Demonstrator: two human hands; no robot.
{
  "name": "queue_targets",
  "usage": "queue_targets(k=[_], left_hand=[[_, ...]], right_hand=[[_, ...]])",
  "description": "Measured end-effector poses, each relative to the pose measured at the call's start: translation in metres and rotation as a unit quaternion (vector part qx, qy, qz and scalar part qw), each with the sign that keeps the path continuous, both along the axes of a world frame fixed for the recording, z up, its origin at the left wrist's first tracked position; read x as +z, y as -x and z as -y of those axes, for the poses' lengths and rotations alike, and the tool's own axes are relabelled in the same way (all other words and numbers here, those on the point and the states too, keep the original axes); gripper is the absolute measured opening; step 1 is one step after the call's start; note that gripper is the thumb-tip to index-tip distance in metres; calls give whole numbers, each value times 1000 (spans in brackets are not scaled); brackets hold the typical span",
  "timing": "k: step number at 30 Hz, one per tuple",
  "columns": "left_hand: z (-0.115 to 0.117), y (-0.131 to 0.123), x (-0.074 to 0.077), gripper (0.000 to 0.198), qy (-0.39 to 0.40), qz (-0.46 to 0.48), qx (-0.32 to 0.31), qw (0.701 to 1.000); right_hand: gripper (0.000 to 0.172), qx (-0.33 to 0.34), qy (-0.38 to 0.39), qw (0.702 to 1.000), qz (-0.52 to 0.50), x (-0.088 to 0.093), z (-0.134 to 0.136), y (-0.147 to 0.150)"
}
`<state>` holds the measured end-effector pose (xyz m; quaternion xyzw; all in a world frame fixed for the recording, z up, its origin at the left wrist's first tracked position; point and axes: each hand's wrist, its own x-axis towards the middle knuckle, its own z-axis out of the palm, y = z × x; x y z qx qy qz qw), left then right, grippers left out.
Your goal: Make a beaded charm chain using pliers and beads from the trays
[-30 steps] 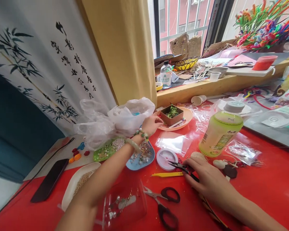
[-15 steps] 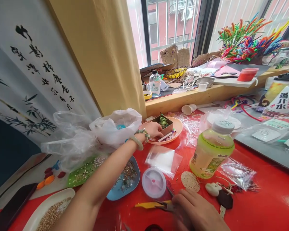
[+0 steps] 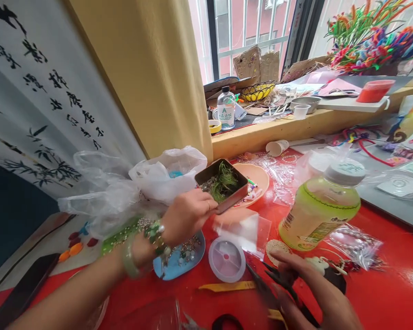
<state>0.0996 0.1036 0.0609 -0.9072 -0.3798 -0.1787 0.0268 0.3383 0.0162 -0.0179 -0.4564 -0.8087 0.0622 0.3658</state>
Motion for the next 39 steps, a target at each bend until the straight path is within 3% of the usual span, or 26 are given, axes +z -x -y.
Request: queue_targets(k=[3, 6, 12, 16, 19, 22, 26, 28, 30, 32, 34, 39], left_hand=[[40, 5, 5, 24, -21, -47, -37, 998], [76, 2, -1, 25, -8, -55, -85, 995], [110, -2, -33, 19, -1, -36, -87, 996], [108, 7, -36, 17, 48, -64, -110, 991], [96, 15, -22, 20, 119, -38, -118, 985], [77, 15, -9, 19, 131, 30, -86, 987], [54, -1, -13, 23, 157, 1, -189, 969], [46, -11, -19, 21, 152, -63, -240, 957], [41, -17, -25, 15, 133, -126, -252, 950], [39, -17, -26, 8, 106, -174, -238, 950], [39, -15, -24, 17, 75, -206, -223, 950], [43, -13, -19, 19, 26, -213, -203, 955]], right_hand=[[48, 2, -63, 998, 13, -2, 0, -4], [53, 46, -115, 992, 30, -1, 1, -2], [13, 108, -157, 979, 68, 6, 1, 9], [18, 150, -149, 974, 84, 4, 0, 12], [19, 157, -131, 975, 86, 0, 1, 11], [16, 160, -122, 975, 89, -3, 2, 10], [13, 173, -121, 973, 94, -3, 0, 9], [13, 176, -121, 973, 92, -3, 0, 9], [13, 177, -119, 973, 90, -2, -1, 10], [14, 177, -119, 973, 90, -2, -1, 10], [16, 176, -118, 973, 91, -1, 0, 10], [18, 172, -106, 975, 91, -1, 1, 10]])
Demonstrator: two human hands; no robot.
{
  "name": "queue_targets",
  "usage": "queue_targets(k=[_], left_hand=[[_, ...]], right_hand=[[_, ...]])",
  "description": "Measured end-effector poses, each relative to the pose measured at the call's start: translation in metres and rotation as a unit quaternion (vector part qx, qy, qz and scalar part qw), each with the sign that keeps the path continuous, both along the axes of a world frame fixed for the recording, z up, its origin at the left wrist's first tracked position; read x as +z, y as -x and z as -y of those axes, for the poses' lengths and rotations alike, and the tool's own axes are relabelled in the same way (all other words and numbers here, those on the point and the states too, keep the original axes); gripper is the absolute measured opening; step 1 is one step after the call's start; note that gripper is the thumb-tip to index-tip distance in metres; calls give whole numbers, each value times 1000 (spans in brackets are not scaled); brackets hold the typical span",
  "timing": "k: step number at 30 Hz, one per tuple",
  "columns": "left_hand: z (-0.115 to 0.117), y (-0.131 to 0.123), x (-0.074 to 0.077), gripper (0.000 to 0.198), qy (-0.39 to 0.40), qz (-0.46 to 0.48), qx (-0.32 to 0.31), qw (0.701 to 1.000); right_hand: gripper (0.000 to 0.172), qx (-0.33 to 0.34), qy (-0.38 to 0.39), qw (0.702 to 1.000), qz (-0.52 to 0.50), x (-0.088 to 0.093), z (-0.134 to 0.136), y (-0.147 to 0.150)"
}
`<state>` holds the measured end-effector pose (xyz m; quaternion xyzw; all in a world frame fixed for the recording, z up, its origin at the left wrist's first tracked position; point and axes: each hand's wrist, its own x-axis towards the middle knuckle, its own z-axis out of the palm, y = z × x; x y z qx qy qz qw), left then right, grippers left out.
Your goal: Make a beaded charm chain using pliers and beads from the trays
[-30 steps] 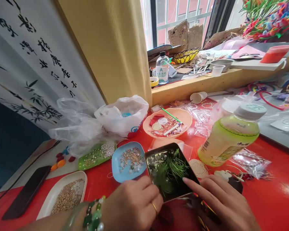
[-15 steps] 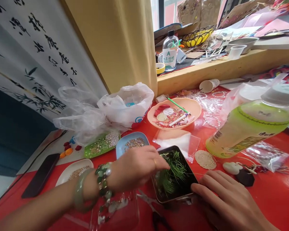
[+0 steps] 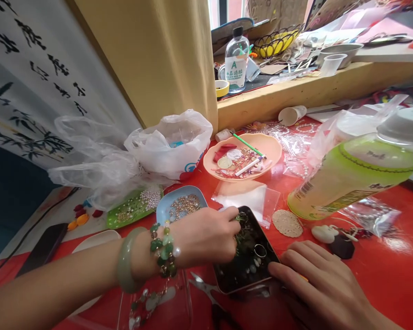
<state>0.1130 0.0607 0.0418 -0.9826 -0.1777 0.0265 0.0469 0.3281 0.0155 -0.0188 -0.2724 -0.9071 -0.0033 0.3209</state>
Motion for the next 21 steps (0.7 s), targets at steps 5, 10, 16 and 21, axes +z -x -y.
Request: queue_targets(k=[5, 10, 16, 21], left_hand=[[-2, -6, -4, 4, 64, 15, -26, 998], [-3, -8, -7, 12, 145, 10, 9, 989], [-1, -16, -16, 10, 66, 4, 67, 996], [0, -19, -9, 9, 75, -29, 89, 993]], right_hand=[[15, 4, -2, 1000, 0, 0, -1, 0], [14, 9, 0, 1000, -4, 0, -1, 1], [16, 9, 2, 1000, -3, -3, 0, 0], [16, 21, -8, 1000, -21, -1, -1, 0]])
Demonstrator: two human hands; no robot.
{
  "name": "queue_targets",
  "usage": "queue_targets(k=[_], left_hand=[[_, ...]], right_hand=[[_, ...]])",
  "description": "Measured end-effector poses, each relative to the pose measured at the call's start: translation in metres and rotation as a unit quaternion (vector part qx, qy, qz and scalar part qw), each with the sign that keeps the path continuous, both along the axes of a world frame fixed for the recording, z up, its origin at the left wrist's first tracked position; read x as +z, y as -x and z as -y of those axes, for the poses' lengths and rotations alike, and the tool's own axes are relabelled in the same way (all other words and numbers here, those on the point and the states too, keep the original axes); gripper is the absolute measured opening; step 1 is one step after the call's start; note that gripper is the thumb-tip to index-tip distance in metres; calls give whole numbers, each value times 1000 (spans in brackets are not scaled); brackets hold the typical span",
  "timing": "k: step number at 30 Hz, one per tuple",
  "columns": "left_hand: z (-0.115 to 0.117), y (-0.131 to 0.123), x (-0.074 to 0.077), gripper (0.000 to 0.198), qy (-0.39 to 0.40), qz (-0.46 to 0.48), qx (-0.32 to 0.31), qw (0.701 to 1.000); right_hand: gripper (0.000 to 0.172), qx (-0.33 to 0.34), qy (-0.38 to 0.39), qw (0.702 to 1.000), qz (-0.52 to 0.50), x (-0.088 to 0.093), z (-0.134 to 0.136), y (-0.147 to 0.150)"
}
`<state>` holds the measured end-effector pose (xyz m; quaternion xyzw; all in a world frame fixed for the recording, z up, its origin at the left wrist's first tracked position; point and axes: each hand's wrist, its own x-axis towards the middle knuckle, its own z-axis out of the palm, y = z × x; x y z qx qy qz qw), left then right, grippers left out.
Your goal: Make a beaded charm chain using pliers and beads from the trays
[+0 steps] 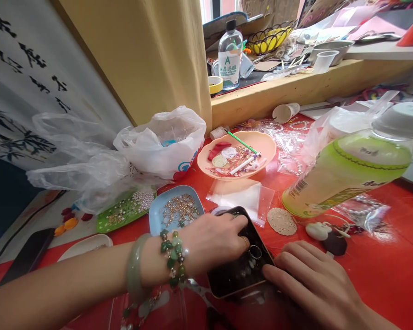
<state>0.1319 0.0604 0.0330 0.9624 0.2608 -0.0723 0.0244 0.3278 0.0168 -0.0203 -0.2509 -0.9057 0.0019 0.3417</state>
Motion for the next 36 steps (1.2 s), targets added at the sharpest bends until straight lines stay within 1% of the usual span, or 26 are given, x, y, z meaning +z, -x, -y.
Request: queue_targets(k=[3, 6, 9, 11, 15, 18, 20, 22, 23, 26, 30, 36], left_hand=[[0, 1, 5, 11, 16, 10, -18, 1000], [0, 4, 5, 9, 52, -9, -39, 998], [0, 7, 1, 10, 54, -25, -18, 998], [0, 9, -1, 12, 48, -20, -8, 999], [1, 8, -2, 11, 44, -6, 0, 999], [3, 5, -3, 10, 32, 11, 32, 999], [5, 2, -5, 18, 19, 27, 45, 998], [5, 0, -6, 25, 7, 38, 45, 998], [5, -1, -7, 24, 2, 38, 45, 998], [2, -2, -7, 6, -15, 26, 53, 998], [-1, -2, -4, 7, -22, 26, 60, 998], [2, 5, 0, 1, 11, 26, 19, 999]], right_hand=[[18, 9, -2, 1000, -2, 2, 0, 0], [20, 8, 0, 1000, 0, 2, 0, 0], [20, 4, 6, 1000, 2, 2, 0, 1], [21, 5, 13, 1000, 5, 3, 0, 2], [22, 6, 14, 1000, 7, 4, 1, 1], [23, 5, 11, 1000, 7, 4, 0, 0], [24, 5, 9, 1000, 6, 3, 0, 0], [23, 4, 9, 1000, 6, 3, -1, 1], [23, 5, 10, 1000, 5, 4, -2, 1], [25, 6, 12, 1000, 6, 6, -4, 2], [26, 16, 18, 1000, 15, 6, -4, 1], [26, 20, 23, 999, 23, 5, -3, -1]])
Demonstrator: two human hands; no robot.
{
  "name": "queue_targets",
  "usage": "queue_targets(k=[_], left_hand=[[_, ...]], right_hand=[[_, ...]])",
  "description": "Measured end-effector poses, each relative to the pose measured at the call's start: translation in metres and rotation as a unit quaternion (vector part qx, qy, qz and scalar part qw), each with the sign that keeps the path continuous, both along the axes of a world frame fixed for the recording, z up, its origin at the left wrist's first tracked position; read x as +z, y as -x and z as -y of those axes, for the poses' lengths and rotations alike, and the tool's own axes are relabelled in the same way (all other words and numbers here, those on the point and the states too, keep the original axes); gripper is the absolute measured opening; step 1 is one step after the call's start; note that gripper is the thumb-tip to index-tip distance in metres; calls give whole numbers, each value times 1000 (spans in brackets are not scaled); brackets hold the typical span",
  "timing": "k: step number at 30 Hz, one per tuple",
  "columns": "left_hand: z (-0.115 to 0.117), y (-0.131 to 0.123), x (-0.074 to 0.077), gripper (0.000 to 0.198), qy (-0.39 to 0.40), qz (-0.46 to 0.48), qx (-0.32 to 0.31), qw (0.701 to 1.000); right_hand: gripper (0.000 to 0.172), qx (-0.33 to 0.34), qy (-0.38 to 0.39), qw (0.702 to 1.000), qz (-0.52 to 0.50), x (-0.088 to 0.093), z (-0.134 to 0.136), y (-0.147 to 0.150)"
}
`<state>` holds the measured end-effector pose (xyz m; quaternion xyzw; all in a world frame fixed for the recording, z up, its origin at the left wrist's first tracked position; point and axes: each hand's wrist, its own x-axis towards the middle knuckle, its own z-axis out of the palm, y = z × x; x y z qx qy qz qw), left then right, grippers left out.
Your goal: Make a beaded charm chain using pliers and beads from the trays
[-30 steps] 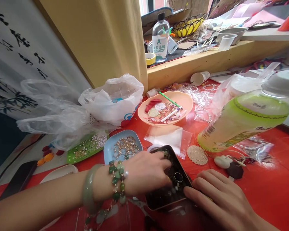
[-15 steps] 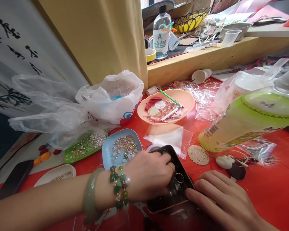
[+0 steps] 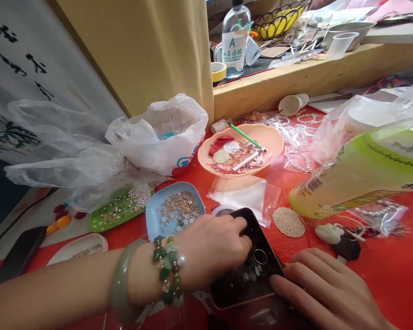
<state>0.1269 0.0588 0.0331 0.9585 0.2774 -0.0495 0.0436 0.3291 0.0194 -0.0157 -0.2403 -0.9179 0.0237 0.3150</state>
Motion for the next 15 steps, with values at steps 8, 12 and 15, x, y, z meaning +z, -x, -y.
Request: queue_targets(k=[8, 12, 15], left_hand=[[4, -6, -4, 13, 21, 75, -37, 996], [5, -12, -11, 12, 45, 56, 4, 997], [7, -16, -14, 12, 47, 41, 14, 998]], right_hand=[[26, -13, -3, 1000, -17, -4, -2, 4], [26, -14, -3, 1000, -22, -7, 0, 2], [27, -12, 9, 1000, -24, -7, 1, 2]])
